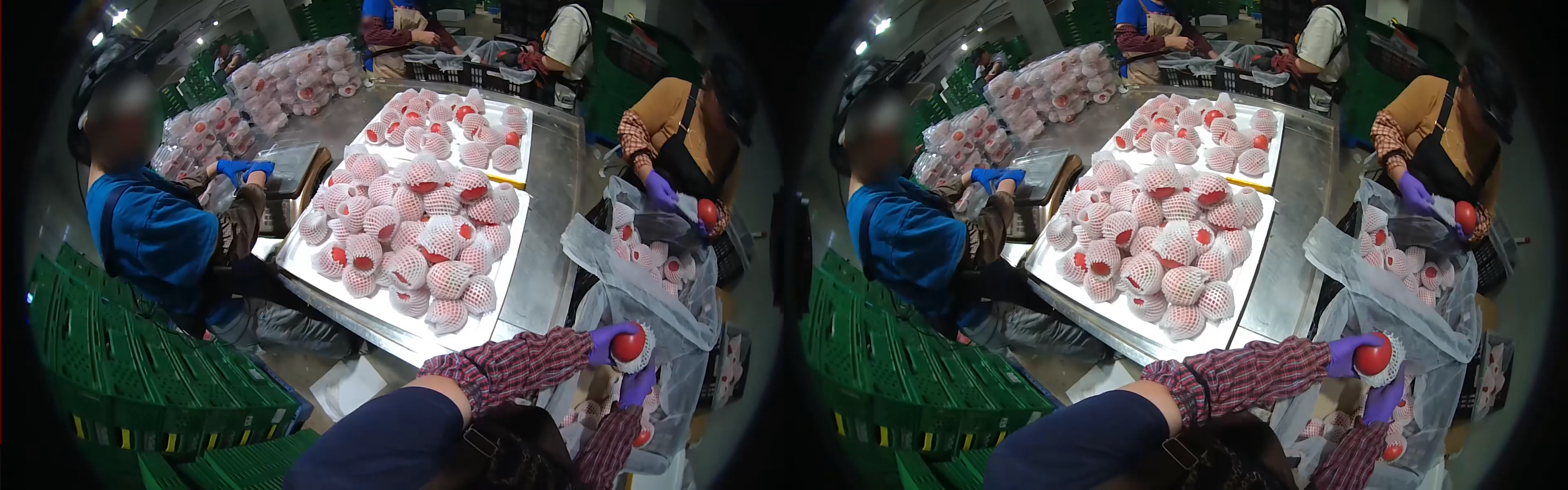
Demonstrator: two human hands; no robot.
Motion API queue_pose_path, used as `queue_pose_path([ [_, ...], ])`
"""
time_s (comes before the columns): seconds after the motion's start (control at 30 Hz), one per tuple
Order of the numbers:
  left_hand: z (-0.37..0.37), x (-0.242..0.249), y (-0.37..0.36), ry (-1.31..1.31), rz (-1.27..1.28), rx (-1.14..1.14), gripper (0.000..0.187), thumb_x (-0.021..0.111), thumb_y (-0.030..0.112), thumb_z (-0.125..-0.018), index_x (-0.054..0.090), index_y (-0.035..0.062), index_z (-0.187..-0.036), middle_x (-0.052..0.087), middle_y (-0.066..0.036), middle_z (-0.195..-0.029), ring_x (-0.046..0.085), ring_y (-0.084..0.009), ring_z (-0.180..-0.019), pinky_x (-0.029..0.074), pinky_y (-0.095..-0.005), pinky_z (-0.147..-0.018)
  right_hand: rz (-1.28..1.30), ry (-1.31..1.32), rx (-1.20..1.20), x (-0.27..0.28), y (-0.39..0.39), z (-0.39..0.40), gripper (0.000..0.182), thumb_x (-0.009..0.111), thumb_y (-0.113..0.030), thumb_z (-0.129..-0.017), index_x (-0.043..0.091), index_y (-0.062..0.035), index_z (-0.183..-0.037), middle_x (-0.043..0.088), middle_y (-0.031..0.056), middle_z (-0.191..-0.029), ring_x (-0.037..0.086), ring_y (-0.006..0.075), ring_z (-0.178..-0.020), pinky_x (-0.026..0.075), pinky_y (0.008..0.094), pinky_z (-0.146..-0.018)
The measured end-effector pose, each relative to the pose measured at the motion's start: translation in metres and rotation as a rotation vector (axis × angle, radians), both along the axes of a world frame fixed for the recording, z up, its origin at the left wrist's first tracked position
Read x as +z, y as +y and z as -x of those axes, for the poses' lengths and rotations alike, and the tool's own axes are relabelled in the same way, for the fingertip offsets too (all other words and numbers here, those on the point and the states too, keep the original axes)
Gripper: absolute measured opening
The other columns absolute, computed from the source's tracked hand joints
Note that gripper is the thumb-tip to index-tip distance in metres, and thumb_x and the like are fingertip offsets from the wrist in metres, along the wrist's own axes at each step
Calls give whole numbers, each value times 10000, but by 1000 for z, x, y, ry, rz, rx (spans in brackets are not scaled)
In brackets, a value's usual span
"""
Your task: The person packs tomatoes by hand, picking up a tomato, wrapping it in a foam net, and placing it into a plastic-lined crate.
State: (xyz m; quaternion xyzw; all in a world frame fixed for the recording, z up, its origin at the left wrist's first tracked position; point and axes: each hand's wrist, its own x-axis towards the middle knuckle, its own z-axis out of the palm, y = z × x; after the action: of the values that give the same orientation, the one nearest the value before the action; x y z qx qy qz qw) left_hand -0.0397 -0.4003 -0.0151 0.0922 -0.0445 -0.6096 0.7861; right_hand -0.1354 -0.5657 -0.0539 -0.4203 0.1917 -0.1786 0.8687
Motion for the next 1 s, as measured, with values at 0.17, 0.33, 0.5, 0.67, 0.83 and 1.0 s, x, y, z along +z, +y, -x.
queue_pose_path([
  [0.17,-3,2,5,1,-95,-9,517,642,362,-720,457,106,-1129,555,-92,-1079,561,-221,-962,459,-380,-846,829,362,226,-103,-49,-8,393,348,-215,-917,361,-19,-1258,442,119,-1236,483,210,-1078,394,330,-926],
  [0.33,-7,-7,-1,84,-32,3,512,612,423,-752,460,99,-1119,552,-100,-1079,560,-222,-960,454,-383,-840,1036,440,147,-63,-24,-12,367,393,-206,-907,422,-17,-1220,494,115,-1173,512,202,-1014,407,306,-873],
  [0.5,-4,-12,-7,44,-98,156,517,558,475,-795,457,86,-1120,547,-113,-1074,567,-221,-942,460,-361,-830,938,242,-351,30,16,-8,297,437,-108,-881,480,0,-1154,554,107,-1071,524,184,-974,398,298,-849],
  [0.67,-6,-32,-20,-1,-137,192,518,555,473,-799,456,84,-1127,547,-104,-1058,576,-213,-918,477,-351,-797,1053,74,-109,30,54,-9,496,565,-57,-766,409,-22,-1235,466,103,-1206,461,211,-1091,365,313,-924],
  [0.83,-12,-44,-21,-43,-257,203,520,552,457,-806,457,65,-1135,542,-106,-1082,568,-220,-942,474,-349,-817,1100,10,13,39,67,-17,745,672,-37,-632,330,-40,-1294,385,108,-1286,397,234,-1168,337,327,-972],
  [1.0,-2,-27,-16,-74,-224,283,462,527,405,-832,489,46,-1120,582,-114,-1029,602,-207,-846,507,-320,-717,924,73,-4,47,75,-14,792,736,29,-582,338,-37,-1263,428,106,-1222,467,213,-1088,431,321,-896],
])
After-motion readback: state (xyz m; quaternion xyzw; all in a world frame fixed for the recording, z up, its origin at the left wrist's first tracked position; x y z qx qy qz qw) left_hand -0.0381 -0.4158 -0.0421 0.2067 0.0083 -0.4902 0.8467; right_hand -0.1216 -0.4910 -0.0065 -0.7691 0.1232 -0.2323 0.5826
